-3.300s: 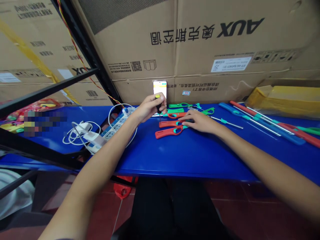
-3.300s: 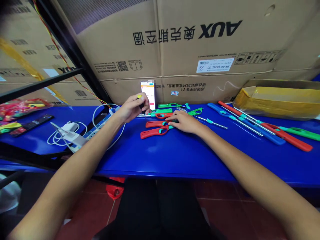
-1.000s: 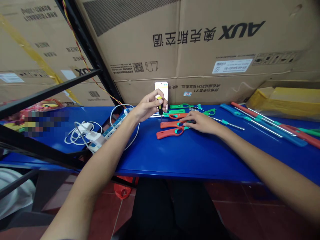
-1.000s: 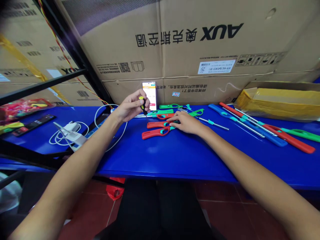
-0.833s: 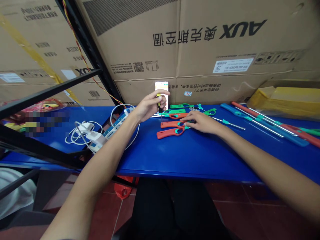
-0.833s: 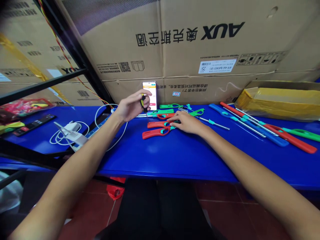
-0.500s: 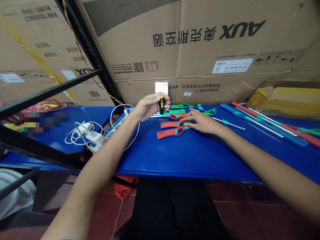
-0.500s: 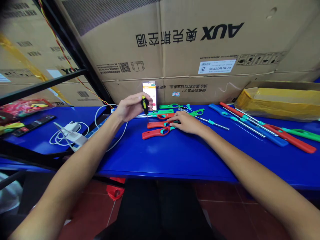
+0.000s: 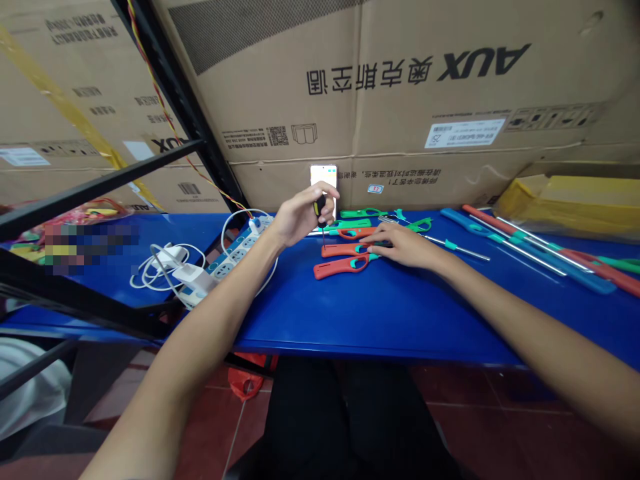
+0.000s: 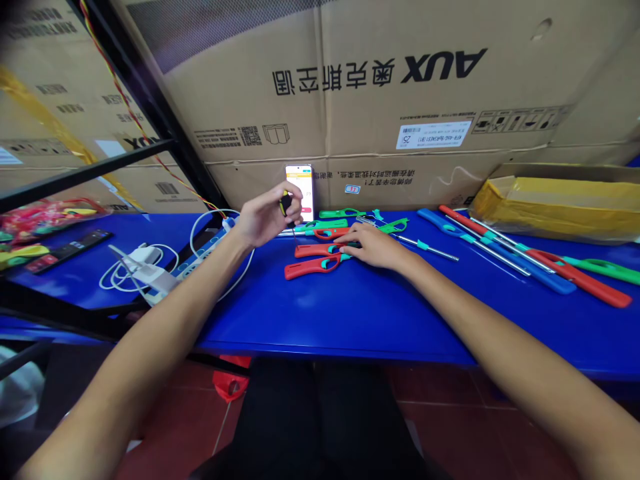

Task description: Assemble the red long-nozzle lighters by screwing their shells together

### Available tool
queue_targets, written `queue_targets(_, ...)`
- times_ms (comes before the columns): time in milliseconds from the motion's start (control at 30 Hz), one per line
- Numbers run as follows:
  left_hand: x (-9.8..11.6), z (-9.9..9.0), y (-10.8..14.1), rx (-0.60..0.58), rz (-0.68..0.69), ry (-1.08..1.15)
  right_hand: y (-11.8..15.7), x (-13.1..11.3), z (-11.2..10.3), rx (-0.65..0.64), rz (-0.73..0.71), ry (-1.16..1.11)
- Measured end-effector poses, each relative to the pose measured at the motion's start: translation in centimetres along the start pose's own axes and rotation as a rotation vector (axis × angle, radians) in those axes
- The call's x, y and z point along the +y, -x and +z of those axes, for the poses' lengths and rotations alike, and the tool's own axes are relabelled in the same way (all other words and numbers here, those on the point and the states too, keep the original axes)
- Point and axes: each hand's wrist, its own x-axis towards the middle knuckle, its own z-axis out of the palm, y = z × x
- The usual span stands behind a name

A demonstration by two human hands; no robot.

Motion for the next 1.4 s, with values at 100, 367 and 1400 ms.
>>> queue_targets(100, 0.2, 0.0, -0.1, 0.012, -0.037, 0.035, 0.0, -0.1, 0.0, -0.003, -0.005, 0.007)
queue_targets(367, 0.0, -0.8, -0.1, -0.008, -0.033, 0.063, 0.1, -0.3, -0.2, -0.005, 0.005, 0.002)
queue_targets(1400, 0.6, -2.8, -0.4, 0.000, 0.189, -0.505, -0.2, 0.7, 0.4, 0.007, -0.001, 0.011)
